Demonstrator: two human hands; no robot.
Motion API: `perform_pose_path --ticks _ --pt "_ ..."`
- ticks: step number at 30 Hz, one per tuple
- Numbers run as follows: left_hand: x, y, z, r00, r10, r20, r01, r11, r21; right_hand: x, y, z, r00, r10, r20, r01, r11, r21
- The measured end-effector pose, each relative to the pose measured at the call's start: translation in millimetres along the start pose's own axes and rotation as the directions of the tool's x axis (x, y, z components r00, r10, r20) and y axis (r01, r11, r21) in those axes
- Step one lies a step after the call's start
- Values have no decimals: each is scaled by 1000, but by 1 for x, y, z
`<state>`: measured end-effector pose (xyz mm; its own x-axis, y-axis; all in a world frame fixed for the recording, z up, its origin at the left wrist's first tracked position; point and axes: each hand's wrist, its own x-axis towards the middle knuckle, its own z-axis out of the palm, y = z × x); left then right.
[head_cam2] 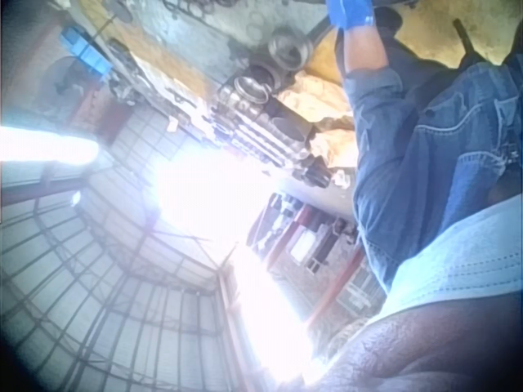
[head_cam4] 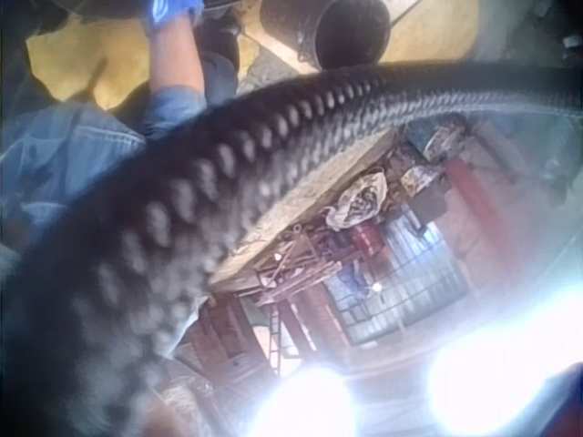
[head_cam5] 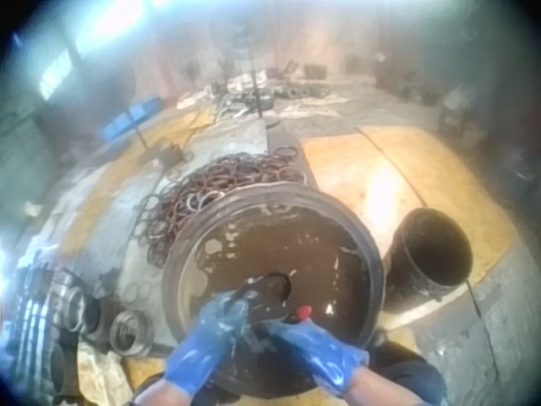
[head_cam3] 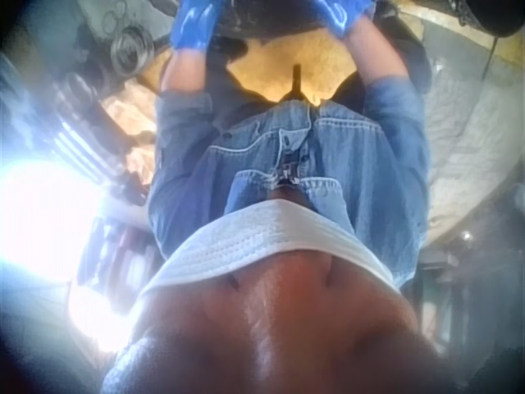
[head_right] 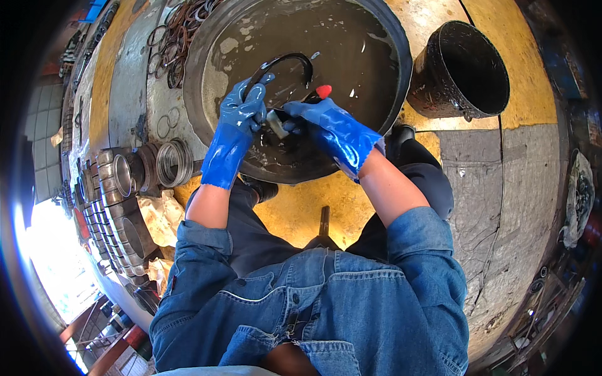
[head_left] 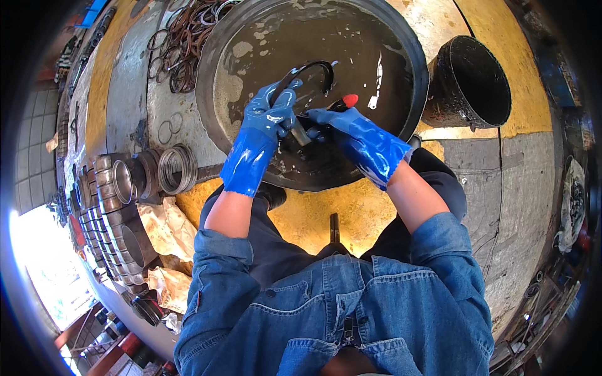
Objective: The person uses a brush to scrub a metal ring inside a bucket containing liquid.
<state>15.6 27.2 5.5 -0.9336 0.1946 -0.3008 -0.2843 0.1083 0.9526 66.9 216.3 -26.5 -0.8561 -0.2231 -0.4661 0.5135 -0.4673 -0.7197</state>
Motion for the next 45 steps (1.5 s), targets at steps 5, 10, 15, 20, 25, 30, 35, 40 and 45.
perform_pose_path --ticks 5,10,15,20,25,30,35,40,45 --pt "19 -8 -23 992 51 -116 -70 984 -165 15 -9 -15 976 -200 -80 175 952 -250" --pt "28 -4 -55 986 150 -68 -160 775 -612 18 -30 -31 957 -59 -285 -98 856 -508" --pt "41 -28 -61 874 352 335 180 404 -897 26 -6 -29 980 -140 -141 89 943 -321" --pt "39 -24 -41 1000 21 -1 -19 878 -479 17 -26 -29 977 -201 -73 148 882 -448" --pt "27 -1 -30 755 654 -41 -356 463 812 11 -34 -25 838 -543 -50 94 235 -967" --pt "9 19 6 722 563 402 -558 131 819 18 -24 -19 871 -450 194 77 -266 -961" --pt "15 -9 1 871 206 447 -489 465 738 29 -15 -26 875 -411 255 169 -233 -958" --pt "16 -11 -32 998 -34 57 14 950 313 9 -58 -29 863 -318 -393 -5 772 -636" --pt "23 -14 -30 998 -6 62 -18 923 384 6 -64 -26 908 -395 -137 316 863 -394"
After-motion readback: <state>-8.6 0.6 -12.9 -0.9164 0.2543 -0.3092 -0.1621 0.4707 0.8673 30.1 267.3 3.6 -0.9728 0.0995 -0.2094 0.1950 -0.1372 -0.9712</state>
